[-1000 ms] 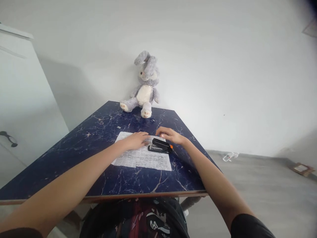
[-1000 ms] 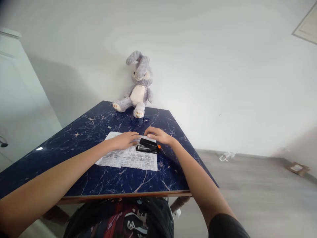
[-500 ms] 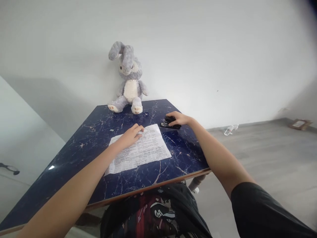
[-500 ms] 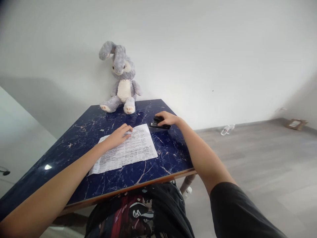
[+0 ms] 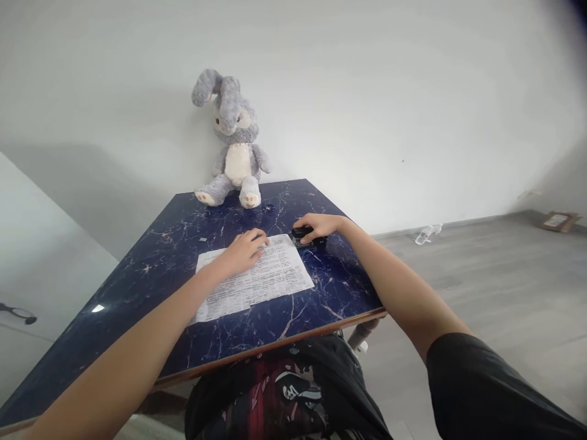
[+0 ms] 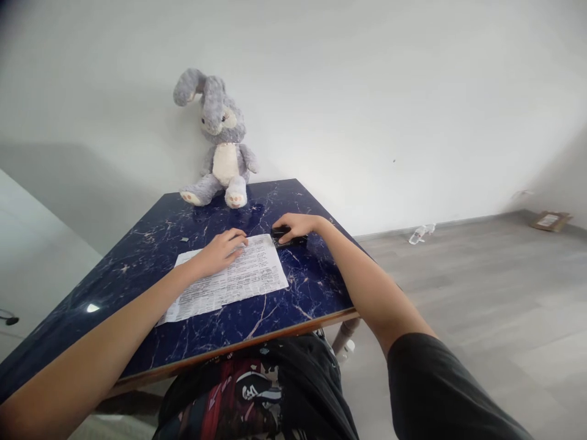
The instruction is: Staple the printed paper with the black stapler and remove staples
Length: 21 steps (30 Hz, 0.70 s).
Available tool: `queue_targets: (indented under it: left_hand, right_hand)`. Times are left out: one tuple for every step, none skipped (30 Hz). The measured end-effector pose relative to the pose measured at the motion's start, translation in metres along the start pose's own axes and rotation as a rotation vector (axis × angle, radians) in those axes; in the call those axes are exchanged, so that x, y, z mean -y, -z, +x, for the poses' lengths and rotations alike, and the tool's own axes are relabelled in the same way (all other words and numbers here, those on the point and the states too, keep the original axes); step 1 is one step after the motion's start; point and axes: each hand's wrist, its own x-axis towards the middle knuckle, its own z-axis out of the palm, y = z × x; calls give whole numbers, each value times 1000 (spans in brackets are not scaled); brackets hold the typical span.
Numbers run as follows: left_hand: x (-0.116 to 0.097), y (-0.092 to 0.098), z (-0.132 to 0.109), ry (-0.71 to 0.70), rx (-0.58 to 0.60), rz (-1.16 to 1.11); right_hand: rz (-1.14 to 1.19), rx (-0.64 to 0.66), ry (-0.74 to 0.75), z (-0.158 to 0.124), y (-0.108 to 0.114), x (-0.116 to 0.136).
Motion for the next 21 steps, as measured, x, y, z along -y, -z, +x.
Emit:
queue_targets:
  left_hand:
    - [-5, 0, 0, -44, 26, -29]
    - [-10, -1, 0, -82, 61, -59]
    - [-14, -2, 0, -111, 98, -87]
    - [-18, -3, 0, -131, 136, -111]
    - [-20, -4, 0, -145, 174, -134]
    - [-20, -6, 0, -153, 207, -156]
    - [-20, -8, -1, -156, 231, -176]
    - [-18, -10, -1, -155, 243, -194]
    - [-17, -12, -1, -151, 248, -212]
    - [-15, -14, -1, -145, 248, -228]
    - [-14, -16, -2, -140, 244, -243]
    - [-13, -17, -2, -136, 237, -259]
    - [-13, -17, -2, -135, 230, -276]
    - [-13, -17, -3, -136, 221, -296]
    - [-14, -17, -3, -140, 213, -316]
    - [-14, -17, -4, -145, 203, -334]
    - [-15, -17, -5, -149, 195, -348]
    - [-15, -16, -6, -153, 188, -357]
    - [-14, -16, -6, -155, 181, -362]
    - [-14, -17, -7, -156, 175, -367]
    - [-13, -17, -7, -155, 173, -375]
  right_hand:
    - [3, 17, 9, 2, -1, 2]
    - [1, 30, 15, 3, -1, 5]
    - [-7, 36, 17, 5, -1, 7]
    - [-22, 36, 16, 6, -2, 10]
    - [-42, 30, 13, 7, -2, 12]
    - [-55, 23, 9, 8, -3, 14]
    - [-56, 19, 3, 9, -5, 15]
    - [-44, 14, -10, 11, -7, 17]
    - [-21, -5, -41, 14, -10, 18]
    - [4, -46, -100, 17, -13, 20]
    - [22, -100, -183, 21, -17, 21]
    - [21, -159, -276, 26, -21, 22]
    - [3, -210, -361, 30, -25, 23]
    - [-23, -245, -425, 34, -28, 24]
    - [-50, -257, -463, 37, -31, 24]
    - [-73, -255, -479, 39, -33, 24]
    - [-89, -252, -484, 41, -34, 24]
    - [-99, -254, -486, 41, -34, 23]
    - [-108, -255, -486, 42, -35, 22]
    - [-119, -255, -481, 42, -35, 21]
    - [-135, -251, -472, 42, -35, 19]
